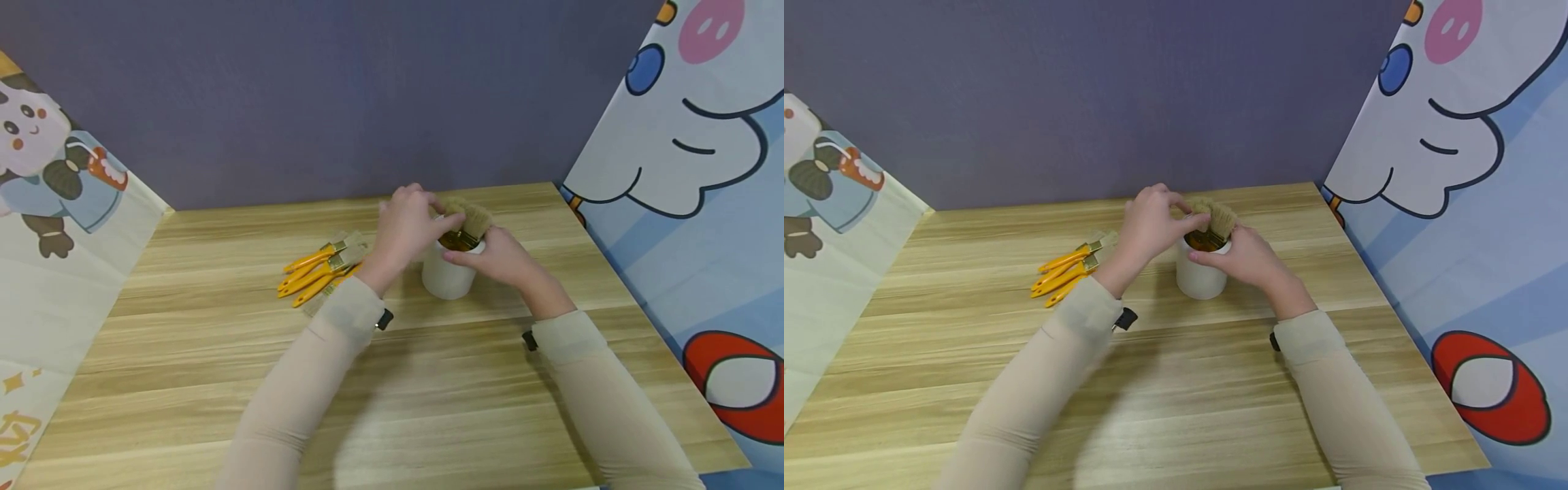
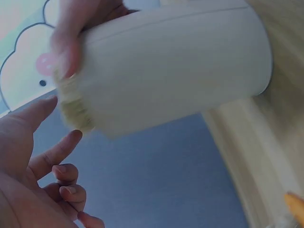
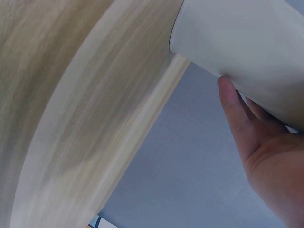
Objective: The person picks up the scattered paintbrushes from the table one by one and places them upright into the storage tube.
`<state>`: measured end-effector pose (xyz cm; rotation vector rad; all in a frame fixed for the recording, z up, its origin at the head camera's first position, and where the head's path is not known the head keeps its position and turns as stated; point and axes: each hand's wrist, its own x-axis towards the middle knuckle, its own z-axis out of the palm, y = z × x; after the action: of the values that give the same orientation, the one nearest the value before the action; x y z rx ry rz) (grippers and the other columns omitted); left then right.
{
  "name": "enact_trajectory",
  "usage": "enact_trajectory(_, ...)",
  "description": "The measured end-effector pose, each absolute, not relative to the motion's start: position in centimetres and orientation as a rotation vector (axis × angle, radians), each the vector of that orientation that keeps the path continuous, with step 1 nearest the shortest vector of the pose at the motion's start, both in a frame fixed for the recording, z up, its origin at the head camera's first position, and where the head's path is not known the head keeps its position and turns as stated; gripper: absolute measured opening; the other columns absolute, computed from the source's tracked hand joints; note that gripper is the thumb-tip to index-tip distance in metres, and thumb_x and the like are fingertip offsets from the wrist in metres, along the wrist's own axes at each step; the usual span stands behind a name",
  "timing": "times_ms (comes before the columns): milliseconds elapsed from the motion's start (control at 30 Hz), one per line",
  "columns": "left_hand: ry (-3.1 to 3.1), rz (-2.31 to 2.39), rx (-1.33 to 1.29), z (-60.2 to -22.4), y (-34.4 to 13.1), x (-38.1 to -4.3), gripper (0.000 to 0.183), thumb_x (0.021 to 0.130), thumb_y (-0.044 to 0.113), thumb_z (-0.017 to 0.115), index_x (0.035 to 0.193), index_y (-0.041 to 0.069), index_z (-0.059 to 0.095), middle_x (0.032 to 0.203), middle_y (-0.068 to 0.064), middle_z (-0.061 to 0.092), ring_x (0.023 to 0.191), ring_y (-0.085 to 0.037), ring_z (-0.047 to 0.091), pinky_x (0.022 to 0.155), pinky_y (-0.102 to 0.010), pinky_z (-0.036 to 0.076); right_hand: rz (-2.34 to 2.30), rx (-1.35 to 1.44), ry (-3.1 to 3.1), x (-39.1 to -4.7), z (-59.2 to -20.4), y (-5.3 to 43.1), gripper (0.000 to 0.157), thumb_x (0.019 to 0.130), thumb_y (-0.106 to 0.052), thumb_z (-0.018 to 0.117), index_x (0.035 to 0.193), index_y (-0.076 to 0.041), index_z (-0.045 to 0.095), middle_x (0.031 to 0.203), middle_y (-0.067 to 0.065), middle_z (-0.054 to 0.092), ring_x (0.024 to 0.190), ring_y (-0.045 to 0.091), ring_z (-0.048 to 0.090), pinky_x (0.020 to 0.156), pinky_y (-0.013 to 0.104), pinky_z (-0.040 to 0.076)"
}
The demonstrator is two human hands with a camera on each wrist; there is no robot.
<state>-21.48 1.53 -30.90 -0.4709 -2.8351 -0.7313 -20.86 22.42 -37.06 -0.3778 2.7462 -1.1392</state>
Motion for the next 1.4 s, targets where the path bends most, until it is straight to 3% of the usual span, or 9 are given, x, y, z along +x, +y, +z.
enact_trajectory(267, -2.818, -0.909, -0.457, -28.0, -2.0, -22.3, 0.045, 0.092, 0.064, 0.075, 0.109, 0.023, 0.082, 0.117, 0.0, 0.068, 0.115, -0.022, 0.062, 0.104, -0.059, 0.043, -1.092, -0.333, 2.776, -20.9, -36.8, 22.2, 0.095, 0.09, -0.065, 0.077, 0.159, -0.009, 0.044, 0.153, 0.022, 0.057, 0.141, 0.042, 0.056, 0.114, 0.062, 0.046)
enact_trajectory(533, -2.908, -0.932, -0.377, -27.5, -7.9, -23.4, 0.043, 0.094, 0.058, 0.076, 0.114, 0.02, 0.078, 0.13, -0.005, 0.065, 0.125, -0.029, 0.058, 0.103, -0.057, 0.044, -1.064, -0.31, 2.781, -20.8, -36.7, 22.1, 0.099, 0.089, -0.065, 0.078, 0.16, -0.007, 0.043, 0.155, 0.025, 0.055, 0.144, 0.044, 0.053, 0.117, 0.062, 0.044)
enact_trajectory(667, -2.968, -0.931, -0.367, -28.4, -10.3, -23.9, 0.047, 0.095, 0.054, 0.077, 0.122, 0.015, 0.076, 0.131, -0.009, 0.064, 0.118, -0.031, 0.055, 0.097, -0.052, 0.046, -1.066, -0.298, 2.784, -20.7, -36.7, 22.2, 0.096, 0.089, -0.063, 0.079, 0.158, -0.005, 0.044, 0.154, 0.026, 0.056, 0.143, 0.044, 0.054, 0.117, 0.062, 0.044)
enact_trajectory(933, -3.09, -0.947, -0.357, -31.4, -14.0, -24.4, 0.049, 0.097, 0.047, 0.077, 0.133, 0.014, 0.071, 0.143, -0.016, 0.055, 0.129, -0.038, 0.051, 0.109, -0.06, 0.045, -1.065, -0.299, 2.782, -20.7, -36.7, 22.2, 0.097, 0.089, -0.064, 0.078, 0.158, -0.005, 0.044, 0.154, 0.026, 0.055, 0.144, 0.045, 0.053, 0.117, 0.062, 0.044)
enact_trajectory(1067, -3.155, -0.884, -0.31, -33.3, -15.1, -24.6, 0.05, 0.097, 0.048, 0.077, 0.136, 0.017, 0.069, 0.153, -0.017, 0.055, 0.135, -0.039, 0.054, 0.112, -0.061, 0.046, -1.065, -0.306, 2.782, -20.7, -36.7, 22.2, 0.097, 0.089, -0.064, 0.078, 0.158, -0.005, 0.044, 0.154, 0.025, 0.055, 0.144, 0.044, 0.053, 0.117, 0.062, 0.044)
enact_trajectory(1233, -3.23, -0.781, -0.296, -35.4, -15.8, -24.6, 0.052, 0.096, 0.045, 0.078, 0.137, 0.014, 0.069, 0.149, -0.016, 0.062, 0.131, -0.038, 0.06, 0.109, -0.06, 0.049, -1.072, -0.317, 2.778, -20.8, -36.7, 22.3, 0.097, 0.089, -0.064, 0.078, 0.159, -0.007, 0.043, 0.155, 0.024, 0.054, 0.145, 0.044, 0.052, 0.117, 0.063, 0.043)
enact_trajectory(1400, -3.265, -0.787, -0.254, -37.0, -16.1, -24.5, 0.048, 0.095, 0.043, 0.08, 0.133, 0.015, 0.069, 0.152, -0.013, 0.061, 0.136, -0.039, 0.057, 0.116, -0.065, 0.041, -1.072, -0.323, 2.78, -20.8, -36.8, 22.3, 0.097, 0.089, -0.064, 0.078, 0.16, -0.007, 0.043, 0.155, 0.024, 0.055, 0.145, 0.044, 0.053, 0.118, 0.062, 0.043)
